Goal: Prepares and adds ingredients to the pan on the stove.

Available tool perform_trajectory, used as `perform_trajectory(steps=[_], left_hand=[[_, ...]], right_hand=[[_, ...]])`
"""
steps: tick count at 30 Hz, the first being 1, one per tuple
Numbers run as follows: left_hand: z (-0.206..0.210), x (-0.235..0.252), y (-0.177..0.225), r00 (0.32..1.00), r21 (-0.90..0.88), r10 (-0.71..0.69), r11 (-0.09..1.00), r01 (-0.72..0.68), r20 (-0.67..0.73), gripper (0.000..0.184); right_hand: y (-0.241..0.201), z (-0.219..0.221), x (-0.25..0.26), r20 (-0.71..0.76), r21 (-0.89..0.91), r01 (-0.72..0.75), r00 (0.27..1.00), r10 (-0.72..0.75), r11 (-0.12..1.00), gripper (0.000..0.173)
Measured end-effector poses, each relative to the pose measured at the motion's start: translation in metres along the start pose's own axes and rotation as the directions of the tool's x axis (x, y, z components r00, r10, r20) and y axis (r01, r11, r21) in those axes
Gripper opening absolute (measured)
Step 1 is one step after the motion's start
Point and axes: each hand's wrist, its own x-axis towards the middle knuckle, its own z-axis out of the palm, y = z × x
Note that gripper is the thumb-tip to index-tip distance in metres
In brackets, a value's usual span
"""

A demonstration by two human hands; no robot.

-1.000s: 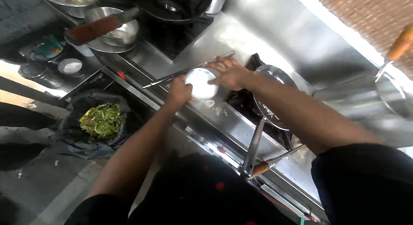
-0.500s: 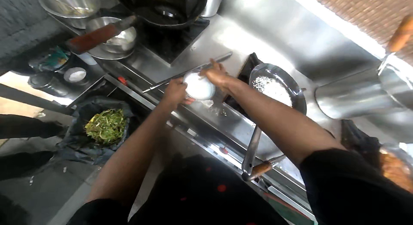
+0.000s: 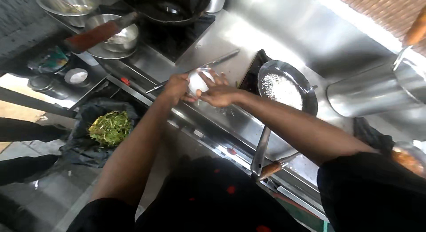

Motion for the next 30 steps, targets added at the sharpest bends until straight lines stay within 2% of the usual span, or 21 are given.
perform_trajectory(steps=[4, 7, 9, 12, 15, 18, 19, 22, 23, 26, 28, 30], left_hand=[[0.004, -0.002, 0.007, 1.0, 0.059, -0.013, 0.998, 0.013, -0.007, 0.035], [0.004, 0.0, 0.006, 1.0, 0.093, 0.0, 0.996, 0.0, 0.002, 0.034], [0.004, 0.0, 0.004, 1.0, 0.098, 0.008, 0.995, -0.008, 0.001, 0.033], [0.007, -0.001, 0.005, 1.0, 0.096, 0.005, 0.995, -0.003, -0.018, 0.033], [0.002, -0.004, 0.001, 0.999, 0.114, 0.009, 0.993, -0.005, -0.033, 0.038], [0.007, -0.009, 0.001, 0.998, 0.151, 0.066, 0.987, -0.061, -0.022, 0.036], [0.011, -0.011, 0.003, 0.996, 0.168, 0.09, 0.982, -0.084, -0.029, 0.034], [0.018, -0.016, 0.007, 0.991, 0.21, 0.11, 0.973, -0.092, -0.073, 0.033], [0.017, -0.016, 0.006, 0.99, 0.218, 0.105, 0.972, -0.084, -0.089, 0.032], [0.019, -0.015, 0.003, 0.984, 0.201, 0.13, 0.974, -0.104, -0.122, 0.032], [0.023, -0.015, 0.0, 0.981, 0.19, 0.143, 0.975, -0.117, -0.132, 0.032], [0.024, -0.014, -0.003, 0.977, 0.172, 0.154, 0.977, -0.128, -0.148, 0.033]], right_hand=[[0.034, -0.008, -0.008, 0.044, -0.172, -0.062, 0.997, 0.071, 0.983, 0.085], [0.046, -0.019, 0.012, -0.033, -0.253, -0.153, 0.988, 0.15, 0.955, 0.098], [0.043, -0.021, 0.028, -0.091, -0.187, -0.192, 0.98, 0.178, 0.963, 0.097], [0.025, -0.006, 0.035, -0.132, 0.022, -0.164, 0.977, 0.165, 0.986, 0.085], [0.011, -0.001, 0.016, -0.051, -0.017, -0.123, 0.991, 0.122, 0.992, 0.084], [0.023, -0.004, 0.003, -0.106, 0.026, -0.227, 0.968, 0.228, 0.974, 0.091], [0.024, -0.002, 0.005, -0.143, 0.068, -0.246, 0.957, 0.253, 0.967, 0.088], [0.01, 0.005, 0.007, -0.136, 0.148, -0.197, 0.967, 0.217, 0.969, 0.08], [0.007, 0.005, 0.002, -0.13, 0.166, -0.193, 0.968, 0.216, 0.967, 0.082], [0.016, -0.003, -0.008, -0.133, 0.185, -0.312, 0.932, 0.338, 0.932, 0.105], [0.023, 0.001, 0.002, -0.196, 0.174, -0.307, 0.921, 0.338, 0.936, 0.099], [0.016, 0.008, 0.011, -0.195, 0.126, -0.233, 0.947, 0.254, 0.964, 0.085]])
